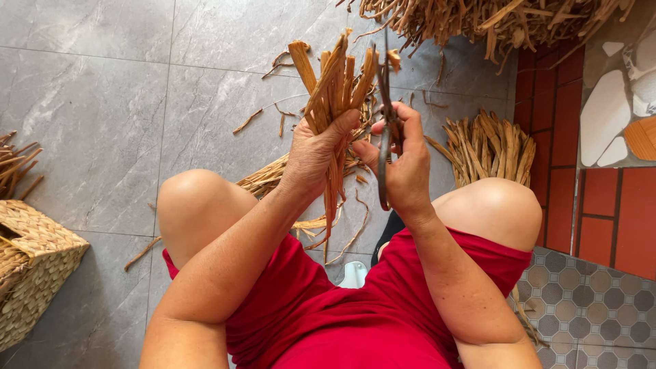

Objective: The person sits on the floor holding bundles of dried leaf strips, cutting off darkened or damaged ends and sections with scissors, and drops the trimmed-off pieces onto a growing scrap pile on the floor while keeping the usable strips.

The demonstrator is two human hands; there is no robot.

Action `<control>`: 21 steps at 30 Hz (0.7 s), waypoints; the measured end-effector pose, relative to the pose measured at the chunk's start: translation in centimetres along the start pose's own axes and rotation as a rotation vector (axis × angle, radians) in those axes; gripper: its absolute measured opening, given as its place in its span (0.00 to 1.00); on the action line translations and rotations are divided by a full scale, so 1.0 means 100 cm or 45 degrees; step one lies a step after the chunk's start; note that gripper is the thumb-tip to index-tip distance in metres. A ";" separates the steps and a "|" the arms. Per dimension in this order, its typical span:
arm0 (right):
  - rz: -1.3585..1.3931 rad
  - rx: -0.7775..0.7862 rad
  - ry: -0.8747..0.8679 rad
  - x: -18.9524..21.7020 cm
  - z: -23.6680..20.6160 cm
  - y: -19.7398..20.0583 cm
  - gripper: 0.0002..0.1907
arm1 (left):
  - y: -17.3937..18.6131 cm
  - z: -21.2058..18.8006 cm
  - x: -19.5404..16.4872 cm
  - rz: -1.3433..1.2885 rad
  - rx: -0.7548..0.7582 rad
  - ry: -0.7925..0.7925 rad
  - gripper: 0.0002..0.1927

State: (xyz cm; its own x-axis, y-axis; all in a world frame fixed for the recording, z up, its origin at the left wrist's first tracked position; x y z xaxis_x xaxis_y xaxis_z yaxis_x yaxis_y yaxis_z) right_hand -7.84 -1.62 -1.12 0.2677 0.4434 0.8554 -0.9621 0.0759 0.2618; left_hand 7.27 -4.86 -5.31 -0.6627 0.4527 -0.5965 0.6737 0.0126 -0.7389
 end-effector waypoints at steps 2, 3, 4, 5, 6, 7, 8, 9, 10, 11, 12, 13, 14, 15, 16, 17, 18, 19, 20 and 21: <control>-0.085 0.014 -0.013 -0.001 -0.002 -0.003 0.36 | -0.001 0.000 0.000 0.033 -0.010 0.008 0.12; -0.124 0.014 -0.026 -0.002 -0.003 -0.003 0.36 | -0.002 0.000 0.000 0.049 -0.014 0.011 0.13; -0.161 0.015 -0.035 -0.003 -0.003 -0.004 0.36 | -0.004 -0.001 0.000 0.043 -0.002 0.004 0.13; -0.178 0.014 -0.038 -0.004 -0.002 -0.003 0.36 | -0.005 -0.001 0.000 0.035 0.009 -0.004 0.14; -0.194 0.013 -0.042 -0.004 -0.002 -0.004 0.35 | -0.006 -0.001 0.000 0.028 0.018 -0.011 0.14; -0.211 0.012 -0.047 -0.005 -0.001 -0.003 0.35 | -0.007 -0.002 0.000 0.027 0.021 -0.011 0.15; -0.219 0.015 -0.035 -0.004 0.000 -0.003 0.35 | -0.007 -0.002 0.000 0.026 0.024 -0.010 0.15; -0.226 0.017 -0.020 -0.004 0.001 -0.004 0.36 | -0.007 -0.002 0.000 0.026 0.029 -0.010 0.15; -0.233 0.017 -0.003 -0.004 0.002 -0.004 0.36 | -0.006 -0.002 0.000 0.027 0.024 -0.004 0.15; -0.228 0.021 -0.006 -0.004 0.003 -0.004 0.36 | -0.006 -0.002 -0.001 0.027 0.018 0.001 0.15; -0.223 0.025 -0.011 -0.004 0.003 -0.004 0.36 | -0.005 -0.002 0.000 0.027 0.012 0.007 0.15; -0.217 0.031 -0.018 -0.003 0.003 -0.004 0.35 | -0.004 -0.002 0.000 0.024 0.007 0.012 0.14; -0.180 0.023 -0.036 -0.004 0.002 -0.004 0.34 | -0.003 -0.001 0.000 0.021 0.005 0.017 0.14; -0.143 0.016 -0.052 -0.003 0.002 -0.004 0.33 | -0.002 -0.001 0.000 0.019 0.003 0.020 0.14; -0.106 0.008 -0.071 -0.004 0.001 -0.004 0.32 | -0.001 0.000 0.001 0.021 -0.001 0.017 0.14; -0.067 -0.001 -0.061 -0.004 0.000 -0.004 0.30 | 0.000 0.000 0.001 0.022 -0.006 0.013 0.14; -0.027 -0.012 -0.051 -0.004 0.000 -0.005 0.27 | 0.000 0.001 0.002 0.024 -0.009 0.010 0.14; 0.011 -0.023 -0.040 -0.004 0.000 -0.005 0.25 | 0.001 0.001 0.002 0.027 -0.008 0.008 0.14; 0.020 -0.036 -0.086 -0.006 0.000 -0.005 0.23 | 0.002 0.001 0.003 0.030 -0.004 0.006 0.14; 0.030 -0.049 -0.130 -0.008 0.001 -0.005 0.21 | 0.002 0.001 0.003 0.035 0.001 0.001 0.14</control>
State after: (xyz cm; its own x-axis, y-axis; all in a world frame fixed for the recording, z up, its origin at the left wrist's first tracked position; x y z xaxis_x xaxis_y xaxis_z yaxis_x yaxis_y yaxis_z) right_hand -7.53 -2.12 -1.90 0.2471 0.3522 0.9027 -0.9689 0.1020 0.2254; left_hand 7.18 -4.86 -5.67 -0.6437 0.4535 -0.6164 0.6915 -0.0003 -0.7224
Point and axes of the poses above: each hand's wrist, its own z-axis towards the middle knuckle, its own y-axis out of the back of the hand, x = y × z, the point moved 3 cm from there along z, towards the middle knuckle, and after that the axes turned 15 degrees about y, right-handed, at the moved point
